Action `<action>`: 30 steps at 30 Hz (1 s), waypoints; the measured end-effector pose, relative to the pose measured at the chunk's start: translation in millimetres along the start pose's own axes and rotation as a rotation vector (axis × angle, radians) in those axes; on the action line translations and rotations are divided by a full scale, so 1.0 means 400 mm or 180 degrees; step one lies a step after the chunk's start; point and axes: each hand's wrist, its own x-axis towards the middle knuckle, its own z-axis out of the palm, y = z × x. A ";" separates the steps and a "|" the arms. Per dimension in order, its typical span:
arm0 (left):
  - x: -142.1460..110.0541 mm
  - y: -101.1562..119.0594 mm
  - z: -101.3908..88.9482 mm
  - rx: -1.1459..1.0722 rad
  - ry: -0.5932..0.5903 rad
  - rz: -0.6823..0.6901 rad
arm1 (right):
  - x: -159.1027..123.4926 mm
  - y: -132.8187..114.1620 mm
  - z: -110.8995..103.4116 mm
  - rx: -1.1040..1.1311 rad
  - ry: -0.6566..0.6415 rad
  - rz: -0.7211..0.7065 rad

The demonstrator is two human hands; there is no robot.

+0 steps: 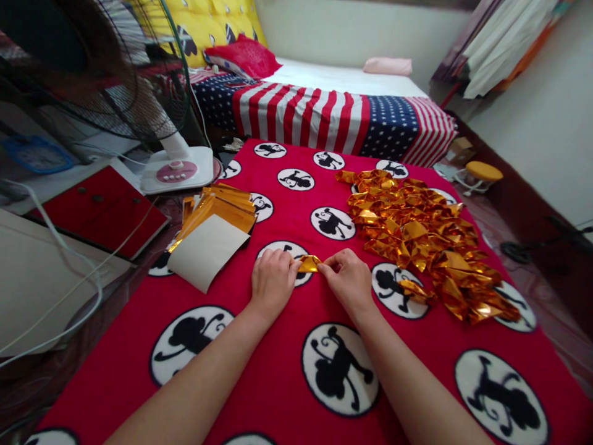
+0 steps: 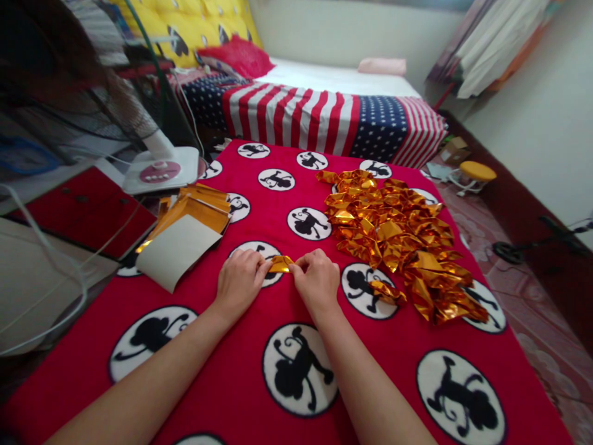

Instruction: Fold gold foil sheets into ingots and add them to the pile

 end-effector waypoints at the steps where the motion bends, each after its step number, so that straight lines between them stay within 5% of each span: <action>1: 0.000 0.001 0.000 0.0062 -0.0011 0.0007 | 0.000 0.000 0.000 -0.0030 -0.0003 -0.0004; 18: 0.003 0.007 0.000 0.0196 0.0022 -0.0086 | -0.008 -0.017 0.005 -0.0256 -0.0032 0.0177; 30: 0.007 -0.017 0.010 -0.0756 0.0231 -0.0037 | -0.037 -0.013 0.028 0.0300 0.0465 -0.0010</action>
